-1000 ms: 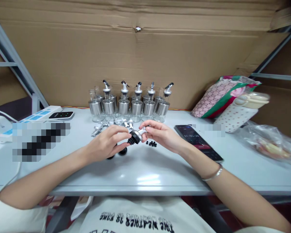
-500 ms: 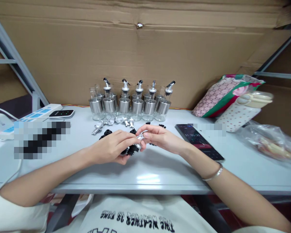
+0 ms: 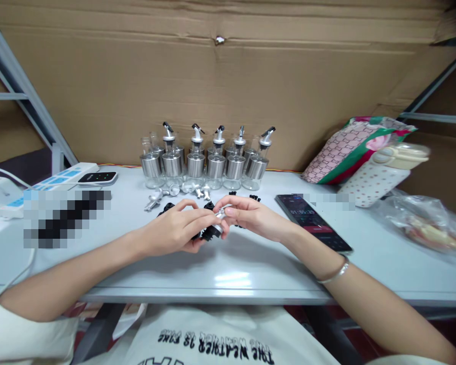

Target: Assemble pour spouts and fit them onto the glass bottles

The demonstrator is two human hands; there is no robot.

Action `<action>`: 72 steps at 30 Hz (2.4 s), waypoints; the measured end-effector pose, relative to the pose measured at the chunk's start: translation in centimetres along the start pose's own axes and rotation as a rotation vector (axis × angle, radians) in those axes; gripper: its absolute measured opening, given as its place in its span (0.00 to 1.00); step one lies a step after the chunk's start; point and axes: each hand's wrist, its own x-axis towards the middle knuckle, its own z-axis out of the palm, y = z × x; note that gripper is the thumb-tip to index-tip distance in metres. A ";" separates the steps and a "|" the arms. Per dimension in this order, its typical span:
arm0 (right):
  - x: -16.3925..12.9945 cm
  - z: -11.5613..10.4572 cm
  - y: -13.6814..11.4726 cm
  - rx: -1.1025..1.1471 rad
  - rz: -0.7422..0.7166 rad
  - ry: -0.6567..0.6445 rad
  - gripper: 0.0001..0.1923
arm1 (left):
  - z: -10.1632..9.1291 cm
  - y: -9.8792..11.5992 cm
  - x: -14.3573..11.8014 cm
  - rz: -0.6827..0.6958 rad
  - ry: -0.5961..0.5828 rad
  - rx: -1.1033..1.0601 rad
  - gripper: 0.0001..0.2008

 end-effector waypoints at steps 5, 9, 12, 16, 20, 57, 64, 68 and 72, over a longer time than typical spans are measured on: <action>0.0 0.0 -0.1 -0.023 0.022 0.010 0.11 | -0.2 0.2 0.1 -0.006 0.000 0.037 0.18; 0.1 -0.1 0.1 -0.053 0.004 0.007 0.12 | -0.5 0.7 0.3 -0.031 -0.030 0.084 0.17; 0.1 0.1 0.2 -0.110 0.008 0.007 0.13 | -0.8 0.9 0.4 -0.083 -0.080 0.072 0.19; 0.1 0.6 0.4 -0.184 0.058 0.077 0.20 | -0.8 0.6 0.4 -0.178 -0.090 -0.002 0.23; 0.3 1.2 0.6 -0.225 0.028 0.087 0.19 | -0.4 0.2 0.1 -0.278 -0.081 -0.096 0.21; 0.7 2.9 0.7 -0.676 -0.214 0.247 0.15 | -0.4 1.1 0.4 -0.613 -0.152 -0.269 0.14; 0.6 2.9 0.7 -0.723 -0.211 0.258 0.15 | -0.3 1.0 0.2 -0.604 -0.168 -0.282 0.11; 0.6 3.0 0.6 -0.773 -0.225 0.255 0.14 | -0.2 1.0 0.2 -0.598 -0.168 -0.324 0.10; 0.6 2.9 0.7 -0.812 -0.255 0.243 0.14 | -0.4 1.0 0.2 -0.593 -0.186 -0.363 0.12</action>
